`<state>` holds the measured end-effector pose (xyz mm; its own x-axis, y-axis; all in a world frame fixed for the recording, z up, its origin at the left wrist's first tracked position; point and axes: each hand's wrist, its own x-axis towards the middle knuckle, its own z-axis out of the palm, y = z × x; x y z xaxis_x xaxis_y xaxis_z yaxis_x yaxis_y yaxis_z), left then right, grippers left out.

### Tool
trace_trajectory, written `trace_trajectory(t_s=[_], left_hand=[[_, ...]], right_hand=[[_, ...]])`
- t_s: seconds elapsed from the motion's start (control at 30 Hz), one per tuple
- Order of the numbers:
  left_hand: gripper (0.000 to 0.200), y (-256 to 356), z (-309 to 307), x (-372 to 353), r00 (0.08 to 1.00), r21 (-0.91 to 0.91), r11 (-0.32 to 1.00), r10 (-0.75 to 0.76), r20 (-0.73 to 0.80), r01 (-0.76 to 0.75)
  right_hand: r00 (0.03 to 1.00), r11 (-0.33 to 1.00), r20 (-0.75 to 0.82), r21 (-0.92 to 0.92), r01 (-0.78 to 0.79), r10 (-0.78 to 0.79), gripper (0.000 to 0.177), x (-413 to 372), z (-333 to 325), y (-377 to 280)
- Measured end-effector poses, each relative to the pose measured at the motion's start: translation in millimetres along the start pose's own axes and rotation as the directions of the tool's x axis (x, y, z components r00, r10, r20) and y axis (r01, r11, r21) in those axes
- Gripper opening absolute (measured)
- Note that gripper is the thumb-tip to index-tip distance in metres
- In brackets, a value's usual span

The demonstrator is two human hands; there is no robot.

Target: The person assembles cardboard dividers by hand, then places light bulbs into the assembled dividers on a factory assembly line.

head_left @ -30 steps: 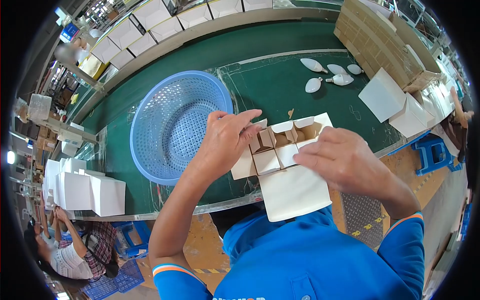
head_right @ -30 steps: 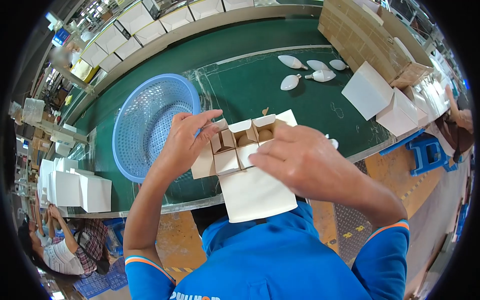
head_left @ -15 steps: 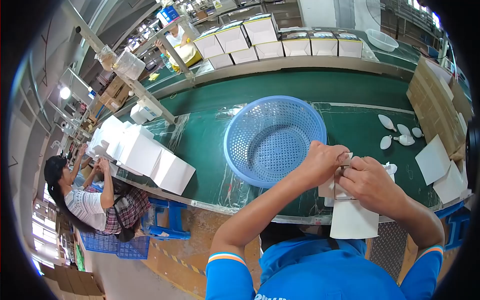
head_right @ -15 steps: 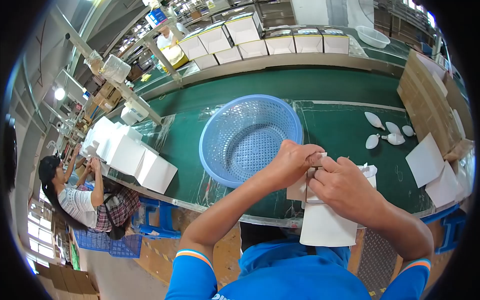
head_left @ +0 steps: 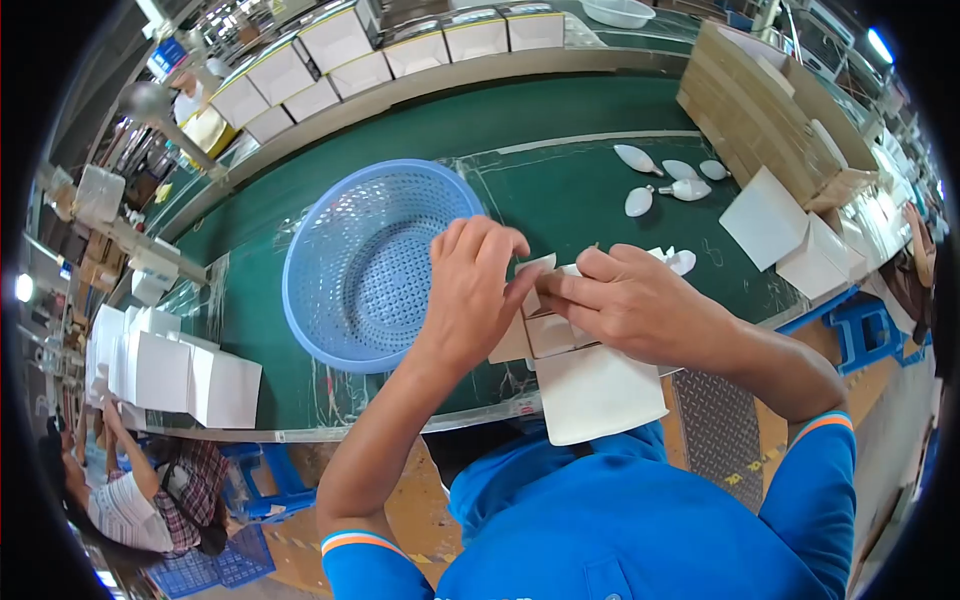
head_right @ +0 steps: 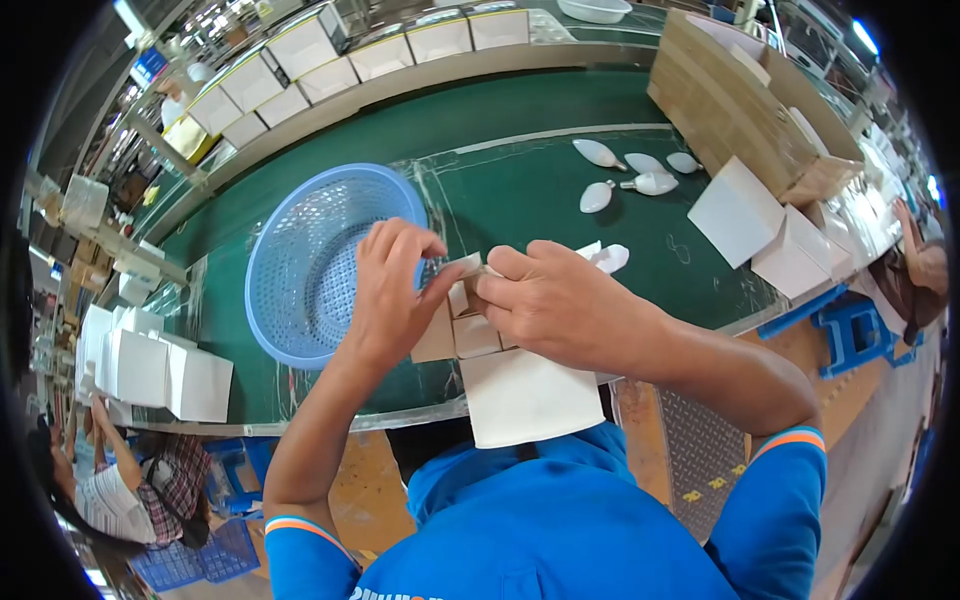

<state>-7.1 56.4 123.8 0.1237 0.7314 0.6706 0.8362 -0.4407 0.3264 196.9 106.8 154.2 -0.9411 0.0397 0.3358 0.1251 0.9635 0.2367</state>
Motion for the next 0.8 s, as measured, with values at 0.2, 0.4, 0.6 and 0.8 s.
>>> trace_trajectory(t_s=[0.2, 0.4, 0.6, 0.8], left_hand=[[0.017, 26.2, -24.0, -7.7, 0.942, -0.031, 0.967, 0.254, 0.219, -0.253], [0.016, 21.3, -23.8, -13.5, 0.891, -0.013, 0.994, 0.103, 0.441, -0.108], [0.021, 24.6, -22.6, -16.0, 0.846, 0.129, 0.969, 0.113, 0.521, -0.209], [0.034, 21.9, -27.0, -30.8, 0.919, 0.300, 0.933, 0.071, 0.387, -0.199]], right_hand=[[0.997, 1.000, -0.069, -0.001, -0.030, 0.029, 0.009, -2.3, 5.4, 0.1], [0.999, 1.000, -0.052, 0.004, 0.006, -0.006, 0.007, -4.8, 3.3, 5.5], [0.998, 1.000, -0.061, 0.014, 0.002, -0.001, 0.008, -4.7, 5.7, 5.7], [1.000, 1.000, 0.004, 0.025, -0.006, 0.006, 0.018, -8.2, 3.4, 6.9]])
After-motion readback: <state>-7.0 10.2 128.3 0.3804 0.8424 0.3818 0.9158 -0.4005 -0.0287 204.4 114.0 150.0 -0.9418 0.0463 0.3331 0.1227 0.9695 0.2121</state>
